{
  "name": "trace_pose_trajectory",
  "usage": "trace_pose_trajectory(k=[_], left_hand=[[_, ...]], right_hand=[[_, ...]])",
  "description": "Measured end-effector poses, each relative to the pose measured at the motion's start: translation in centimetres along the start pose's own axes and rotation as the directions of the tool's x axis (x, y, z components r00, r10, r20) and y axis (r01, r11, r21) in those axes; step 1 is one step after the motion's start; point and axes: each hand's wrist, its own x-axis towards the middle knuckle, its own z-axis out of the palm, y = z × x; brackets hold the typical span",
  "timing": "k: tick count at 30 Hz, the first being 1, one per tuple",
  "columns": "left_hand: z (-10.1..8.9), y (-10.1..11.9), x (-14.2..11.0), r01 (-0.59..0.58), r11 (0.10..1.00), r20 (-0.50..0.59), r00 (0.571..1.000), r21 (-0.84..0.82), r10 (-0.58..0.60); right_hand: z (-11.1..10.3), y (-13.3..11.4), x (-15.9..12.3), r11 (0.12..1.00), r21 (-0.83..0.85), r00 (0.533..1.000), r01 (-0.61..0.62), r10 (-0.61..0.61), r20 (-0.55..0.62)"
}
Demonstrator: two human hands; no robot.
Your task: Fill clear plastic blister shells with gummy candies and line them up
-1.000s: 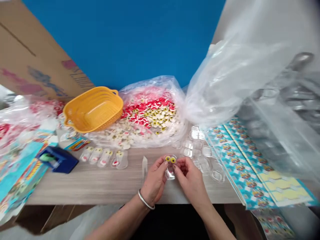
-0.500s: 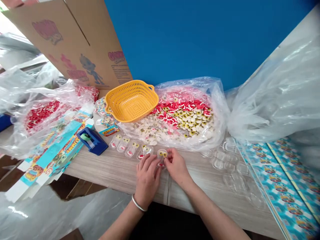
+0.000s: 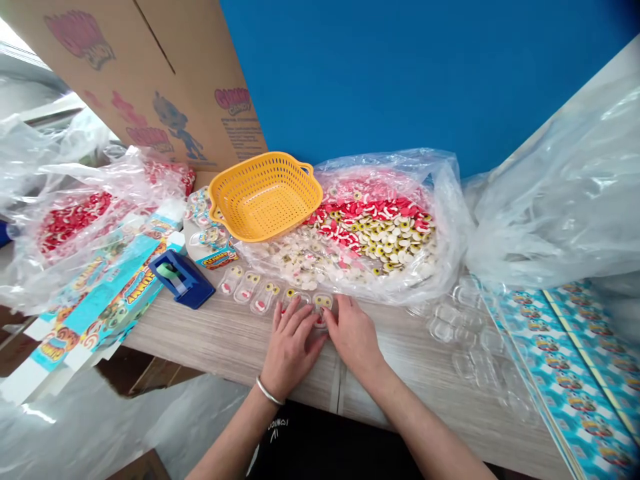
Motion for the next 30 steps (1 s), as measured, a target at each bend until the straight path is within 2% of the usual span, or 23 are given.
trace_pose_trajectory(k=[3,9,14,21,26,30], left_hand=[[-0.4,-0.8,-0.2,0.048,0.997,-0.040,0.998,0.061,-0.046],[-0.6,-2.5,-0.7,0.033,0.991,0.006,0.999,0.127,-0.034],[-0.8,-3.5,-0.8,0.023,0.992,-0.001,1.000,0.125,-0.023],[-1.3,-4.1,-0.8,0.067,0.986,-0.033,0.997,0.155,-0.063],[-1.7,-2.9,0.0,0.056,0.994,-0.125,0.991,0.098,-0.044],[-0.5,0.6,1.6,-0.038,0.989,-0.157,0.988,-0.141,0.016]], right_hand=[[0.0,0.4,-0.4,0.998,0.055,1.000,0.020,-0.020,-0.014],[0.2,1.3,-0.8,0.990,0.138,0.999,0.042,-0.040,-0.017],[0.3,1.7,-0.8,0.989,0.141,0.999,0.040,-0.037,-0.020],[0.5,1.5,-0.5,0.988,0.153,1.000,0.022,-0.022,0.004],[-0.4,1.8,-1.7,0.964,0.260,0.998,0.057,-0.049,-0.038],[-2.4,4.2,-5.0,0.960,0.274,0.996,0.060,-0.041,-0.075]])
